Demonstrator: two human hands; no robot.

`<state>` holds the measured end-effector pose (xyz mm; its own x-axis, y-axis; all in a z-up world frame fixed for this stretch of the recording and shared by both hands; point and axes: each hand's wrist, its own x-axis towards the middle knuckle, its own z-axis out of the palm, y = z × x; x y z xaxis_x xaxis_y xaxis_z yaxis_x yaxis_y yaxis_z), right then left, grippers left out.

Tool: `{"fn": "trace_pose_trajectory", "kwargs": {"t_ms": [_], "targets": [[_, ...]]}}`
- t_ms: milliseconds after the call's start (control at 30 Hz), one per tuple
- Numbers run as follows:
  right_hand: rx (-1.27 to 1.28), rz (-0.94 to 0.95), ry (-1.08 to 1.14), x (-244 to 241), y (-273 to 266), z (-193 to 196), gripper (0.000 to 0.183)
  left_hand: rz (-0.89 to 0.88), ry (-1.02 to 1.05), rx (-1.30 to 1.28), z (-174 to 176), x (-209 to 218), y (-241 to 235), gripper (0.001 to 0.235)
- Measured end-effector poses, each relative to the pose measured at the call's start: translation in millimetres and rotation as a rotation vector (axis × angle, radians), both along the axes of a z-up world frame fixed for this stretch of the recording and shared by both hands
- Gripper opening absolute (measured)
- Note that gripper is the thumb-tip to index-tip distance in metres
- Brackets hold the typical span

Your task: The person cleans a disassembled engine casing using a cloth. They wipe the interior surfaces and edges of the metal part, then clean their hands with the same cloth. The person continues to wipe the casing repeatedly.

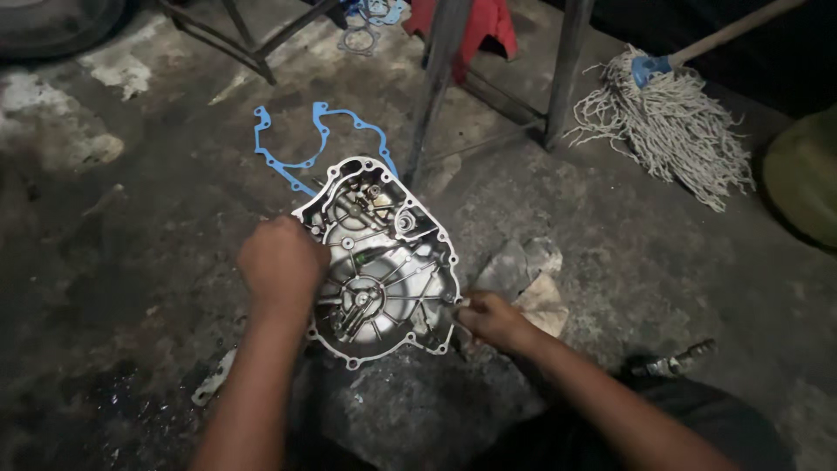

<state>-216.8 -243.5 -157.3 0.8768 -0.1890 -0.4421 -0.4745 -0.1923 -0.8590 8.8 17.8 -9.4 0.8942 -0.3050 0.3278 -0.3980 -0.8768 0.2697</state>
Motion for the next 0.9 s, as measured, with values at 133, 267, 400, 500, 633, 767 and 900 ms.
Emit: {"fn": "trace_pose_trajectory", "kwargs": {"t_ms": [133,267,400,500,633,767,900], "targets": [[0.045,-0.013,0.162,2.3,-4.4,30.7,0.035,0.024,0.04,-0.002,2.4,0.1,-1.4,0.022],[0.211,-0.399,0.25,-10.7,-51.8,74.9,0.026,0.02,0.105,0.01,9.8,-0.4,-0.3,0.024],[0.184,-0.49,-0.032,-16.2,-91.2,93.8,0.021,0.056,0.134,0.047,9.0,2.7,-4.8,0.023],[0.333,-0.563,-0.144,-16.1,-90.8,115.2,0.019,0.062,0.127,0.053,7.6,4.1,-3.8,0.024],[0.615,-0.535,-0.142,-13.9,-75.5,131.4,0.022,0.06,0.091,0.03,2.0,4.1,-4.0,0.023],[0.869,-0.415,-0.356,-14.2,-69.3,117.5,0.027,0.055,0.161,0.089,3.6,5.3,-5.3,0.024],[1.103,-0.376,-0.37,-11.9,-75.9,95.4,0.04,0.078,0.185,0.089,16.1,1.2,-7.2,0.024]]}}
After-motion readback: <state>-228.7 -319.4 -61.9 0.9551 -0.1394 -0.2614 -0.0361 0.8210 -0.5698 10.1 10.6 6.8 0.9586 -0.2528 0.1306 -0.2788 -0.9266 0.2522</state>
